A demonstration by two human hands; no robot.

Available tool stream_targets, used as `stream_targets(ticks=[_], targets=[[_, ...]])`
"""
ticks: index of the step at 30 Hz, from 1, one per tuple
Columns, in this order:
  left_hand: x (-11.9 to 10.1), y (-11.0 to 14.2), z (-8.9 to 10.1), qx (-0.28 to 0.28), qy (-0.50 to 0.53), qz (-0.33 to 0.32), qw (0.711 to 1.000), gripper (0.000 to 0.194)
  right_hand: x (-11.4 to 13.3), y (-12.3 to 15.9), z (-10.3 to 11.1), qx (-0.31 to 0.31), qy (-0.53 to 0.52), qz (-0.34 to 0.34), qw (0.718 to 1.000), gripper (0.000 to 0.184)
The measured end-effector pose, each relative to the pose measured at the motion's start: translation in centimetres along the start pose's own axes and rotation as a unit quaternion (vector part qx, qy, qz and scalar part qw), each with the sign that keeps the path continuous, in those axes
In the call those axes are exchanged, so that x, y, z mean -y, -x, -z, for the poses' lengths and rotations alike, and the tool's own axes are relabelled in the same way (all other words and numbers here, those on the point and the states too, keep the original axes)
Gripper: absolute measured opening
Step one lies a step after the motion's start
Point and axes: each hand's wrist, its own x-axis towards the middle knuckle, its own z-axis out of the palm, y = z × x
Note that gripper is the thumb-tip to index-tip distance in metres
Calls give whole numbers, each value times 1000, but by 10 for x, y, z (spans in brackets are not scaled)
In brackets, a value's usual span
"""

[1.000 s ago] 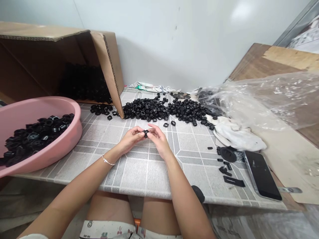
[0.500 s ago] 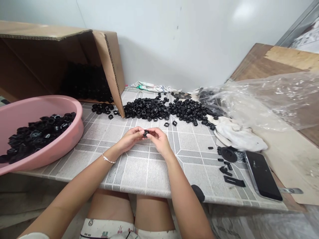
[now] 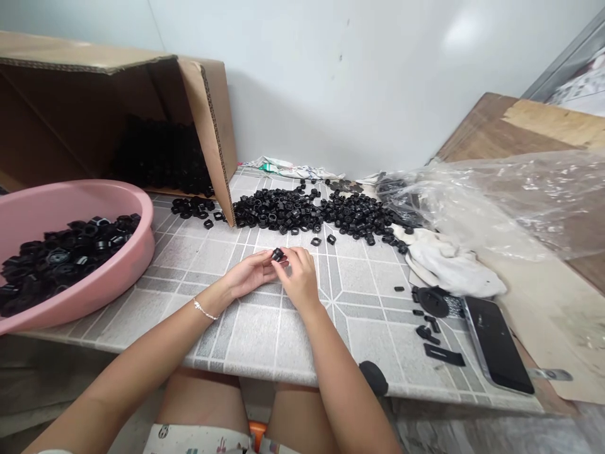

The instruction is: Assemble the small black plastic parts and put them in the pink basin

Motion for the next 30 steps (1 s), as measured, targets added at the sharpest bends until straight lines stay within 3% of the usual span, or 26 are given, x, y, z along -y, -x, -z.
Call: stream_targets(ticks=[4,13,22,26,30], targets=[[0,1,-1,5,-12,18,1000,22,0,2,1,-13,99,40,994,22],[0,2,-2,4,-65,12,998,27,4,1,5,6,95,38,995,19],[-3,5,-5,-9,-92,-5,996,31,2,3,-1,3,53,19,998,15],[-2,3,-2,-31,-92,-19,995,31,-2,0,1,39,10,8,999,16],[-4,4,-2,-58,-107,-51,991,32,-5,-2,4,71,-87,-48,992,39]])
